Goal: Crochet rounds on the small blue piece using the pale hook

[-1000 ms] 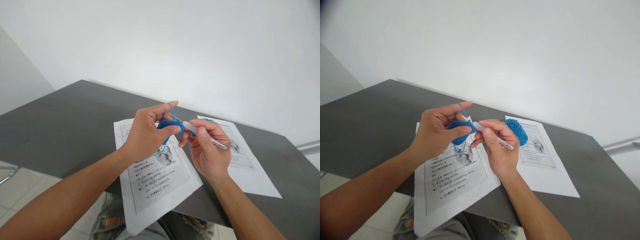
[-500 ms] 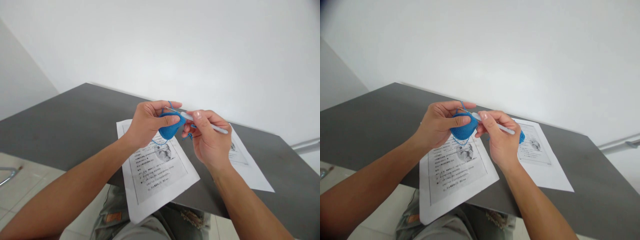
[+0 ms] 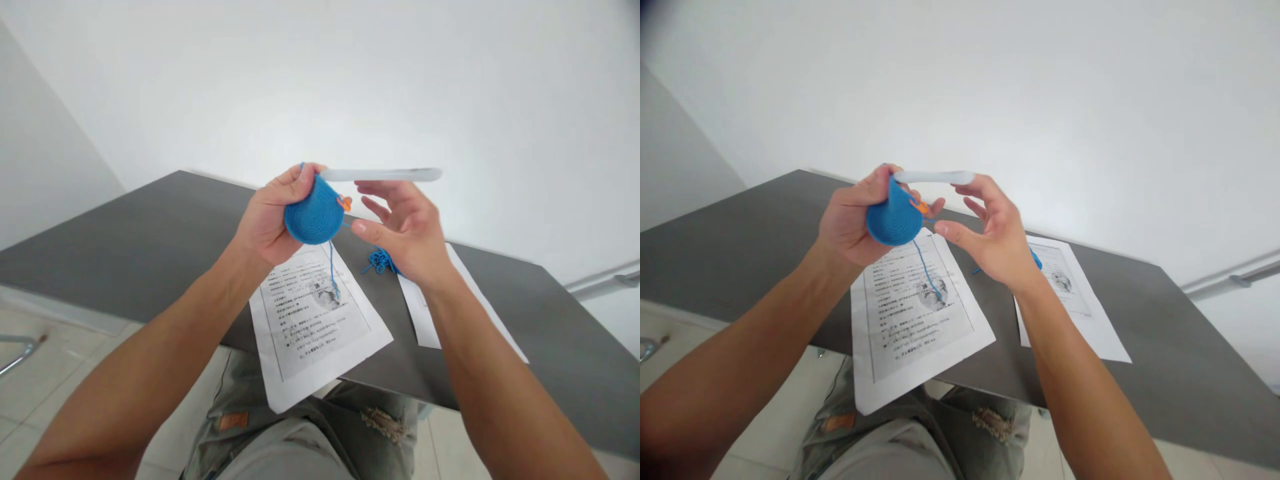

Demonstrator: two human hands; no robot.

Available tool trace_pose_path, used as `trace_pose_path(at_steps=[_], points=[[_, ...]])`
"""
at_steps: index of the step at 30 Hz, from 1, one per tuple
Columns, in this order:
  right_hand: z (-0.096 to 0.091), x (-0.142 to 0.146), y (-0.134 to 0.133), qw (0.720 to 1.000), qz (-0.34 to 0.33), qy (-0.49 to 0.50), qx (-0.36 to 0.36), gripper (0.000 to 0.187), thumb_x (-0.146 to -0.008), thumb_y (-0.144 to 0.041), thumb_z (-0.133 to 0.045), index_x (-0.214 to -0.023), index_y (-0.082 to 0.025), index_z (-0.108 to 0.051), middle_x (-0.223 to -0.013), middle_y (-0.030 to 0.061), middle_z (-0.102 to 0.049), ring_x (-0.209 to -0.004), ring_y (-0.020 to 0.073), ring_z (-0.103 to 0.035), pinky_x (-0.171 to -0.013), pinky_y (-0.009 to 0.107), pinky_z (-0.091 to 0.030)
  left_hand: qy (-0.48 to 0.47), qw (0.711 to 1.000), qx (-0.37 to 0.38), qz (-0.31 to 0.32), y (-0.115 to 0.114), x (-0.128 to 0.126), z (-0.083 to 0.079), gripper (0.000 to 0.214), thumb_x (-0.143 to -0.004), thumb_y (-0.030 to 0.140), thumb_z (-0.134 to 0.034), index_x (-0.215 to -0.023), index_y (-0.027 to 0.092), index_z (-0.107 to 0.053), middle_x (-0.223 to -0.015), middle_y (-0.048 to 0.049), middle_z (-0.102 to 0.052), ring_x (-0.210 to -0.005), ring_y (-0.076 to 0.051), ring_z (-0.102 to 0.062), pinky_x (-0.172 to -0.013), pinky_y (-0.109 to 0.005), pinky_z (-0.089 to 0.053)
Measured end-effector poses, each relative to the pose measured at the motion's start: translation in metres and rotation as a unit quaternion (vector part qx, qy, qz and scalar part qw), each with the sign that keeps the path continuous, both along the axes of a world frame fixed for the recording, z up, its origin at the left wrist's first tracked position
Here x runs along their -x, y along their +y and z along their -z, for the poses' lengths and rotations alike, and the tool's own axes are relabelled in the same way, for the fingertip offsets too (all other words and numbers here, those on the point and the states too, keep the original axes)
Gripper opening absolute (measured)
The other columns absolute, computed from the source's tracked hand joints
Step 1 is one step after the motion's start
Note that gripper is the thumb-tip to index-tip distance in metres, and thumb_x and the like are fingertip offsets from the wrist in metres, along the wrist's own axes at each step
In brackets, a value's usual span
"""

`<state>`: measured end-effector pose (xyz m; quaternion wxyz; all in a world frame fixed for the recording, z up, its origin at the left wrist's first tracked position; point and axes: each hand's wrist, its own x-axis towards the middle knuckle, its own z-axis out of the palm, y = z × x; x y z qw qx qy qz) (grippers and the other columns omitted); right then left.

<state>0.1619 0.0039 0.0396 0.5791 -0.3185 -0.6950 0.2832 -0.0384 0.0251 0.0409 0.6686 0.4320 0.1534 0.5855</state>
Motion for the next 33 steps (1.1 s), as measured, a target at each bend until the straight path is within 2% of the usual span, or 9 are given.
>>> trace_pose_path(at_steps=[3, 6, 9, 16, 20, 24, 26, 29, 33], points=[[0.018, 0.005, 0.001, 0.993, 0.015, -0.114, 0.006, 0.038, -0.086, -0.044, -0.091, -0.119, -0.028, -0.080, -0.127, 0.0054, -0.083, -0.124, 0.0265, -0.074, -0.118, 0.051, -0.054, -0.052, 0.997, -0.048, -0.026, -0.001, 0.009, 0.012, 0.025, -0.078, 0.041, -0.090, -0.069, 0.029, -0.070, -0.063, 0.0035, -0.059, -0.064, -0.016, -0.056, -0.103, -0.049, -0.063], [0.028, 0.014, -0.004, 0.988, -0.017, -0.150, 0.043, 0.015, -0.097, -0.038, -0.078, -0.100, -0.024, -0.083, -0.093, 0.0017, -0.085, -0.087, 0.0194, -0.077, -0.085, 0.036, -0.061, -0.081, 0.994, -0.073, -0.024, 0.000, 0.015, 0.021, 0.034, -0.066, 0.045, -0.099, -0.063, 0.031, -0.067, -0.056, 0.0049, -0.045, -0.061, -0.015, -0.046, -0.111, -0.052, -0.061], [0.030, 0.020, -0.008, 0.990, -0.012, -0.138, 0.037, 0.020, -0.098, -0.035, -0.073, -0.085, -0.022, -0.081, -0.074, -0.0010, -0.078, -0.068, 0.0149, -0.068, -0.065, 0.030, -0.051, -0.108, 0.991, -0.076, -0.004, 0.001, 0.018, 0.025, 0.029, -0.067, 0.037, -0.101, -0.067, 0.031, -0.072, -0.057, 0.0058, -0.042, -0.062, -0.014, -0.041, -0.113, -0.053, -0.060], [0.026, 0.020, -0.012, 0.994, 0.035, -0.099, -0.017, 0.016, -0.098, -0.032, -0.074, -0.087, -0.024, -0.082, -0.081, -0.0001, -0.081, -0.068, 0.0150, -0.066, -0.065, 0.031, -0.051, -0.086, 0.994, -0.061, 0.000, -0.002, 0.013, 0.029, 0.027, -0.070, 0.042, -0.099, -0.067, 0.031, -0.074, -0.057, 0.0051, -0.040, -0.064, -0.015, -0.043, -0.109, -0.057, -0.061], [0.025, 0.024, -0.016, 0.981, -0.043, -0.176, -0.063, 0.017, -0.097, -0.027, -0.071, -0.084, -0.024, -0.081, -0.078, -0.0004, -0.079, -0.068, 0.0144, -0.067, -0.068, 0.031, -0.052, -0.075, 0.995, -0.072, -0.015, -0.006, 0.011, 0.024, 0.033, -0.065, 0.046, -0.101, -0.065, 0.032, -0.071, -0.053, 0.0066, -0.031, -0.061, -0.014, -0.040, -0.118, -0.060, -0.056], [0.036, 0.032, -0.014, 0.981, -0.092, -0.170, 0.009, 0.029, -0.102, -0.036, -0.068, -0.078, -0.023, -0.078, -0.073, -0.0010, -0.077, -0.065, 0.0136, -0.066, -0.064, 0.029, -0.051, -0.078, 0.995, -0.065, -0.025, -0.009, 0.010, 0.020, 0.036, -0.062, 0.043, -0.103, -0.061, 0.032, -0.068, -0.052, 0.0065, -0.030, -0.058, -0.014, -0.038, -0.117, -0.057, -0.057], [0.043, 0.036, -0.013, 0.993, -0.033, -0.111, 0.022, 0.024, -0.103, -0.037, -0.067, -0.086, -0.024, -0.080, -0.082, 0.0001, -0.082, -0.071, 0.0152, -0.071, -0.067, 0.030, -0.056, -0.089, 0.993, -0.069, -0.017, -0.009, 0.010, 0.021, 0.031, -0.064, 0.041, -0.102, -0.065, 0.033, -0.072, -0.052, 0.0071, -0.030, -0.058, -0.013, -0.037, -0.112, -0.056, -0.059], [0.048, 0.041, -0.013, 0.994, 0.090, -0.037, -0.039, 0.010, -0.100, -0.028, -0.071, -0.102, -0.027, -0.081, -0.103, 0.0020, -0.086, -0.087, 0.0179, -0.076, -0.080, 0.036, -0.063, -0.095, 0.992, -0.081, -0.009, -0.008, 0.009, 0.025, 0.027, -0.069, 0.042, -0.101, -0.067, 0.033, -0.075, -0.052, 0.0063, -0.035, -0.059, -0.014, -0.039, -0.099, -0.051, -0.063], [0.046, 0.047, -0.013, 0.981, 0.112, -0.081, -0.139, 0.012, -0.097, -0.019, -0.075, -0.102, -0.028, -0.081, -0.099, 0.0024, -0.081, -0.082, 0.0164, -0.070, -0.076, 0.034, -0.061, -0.091, 0.991, -0.095, -0.009, -0.008, 0.007, 0.029, 0.023, -0.075, 0.042, -0.098, -0.068, 0.033, -0.078, -0.053, 0.0045, -0.043, -0.059, -0.014, -0.045, -0.078, -0.037, -0.063]])
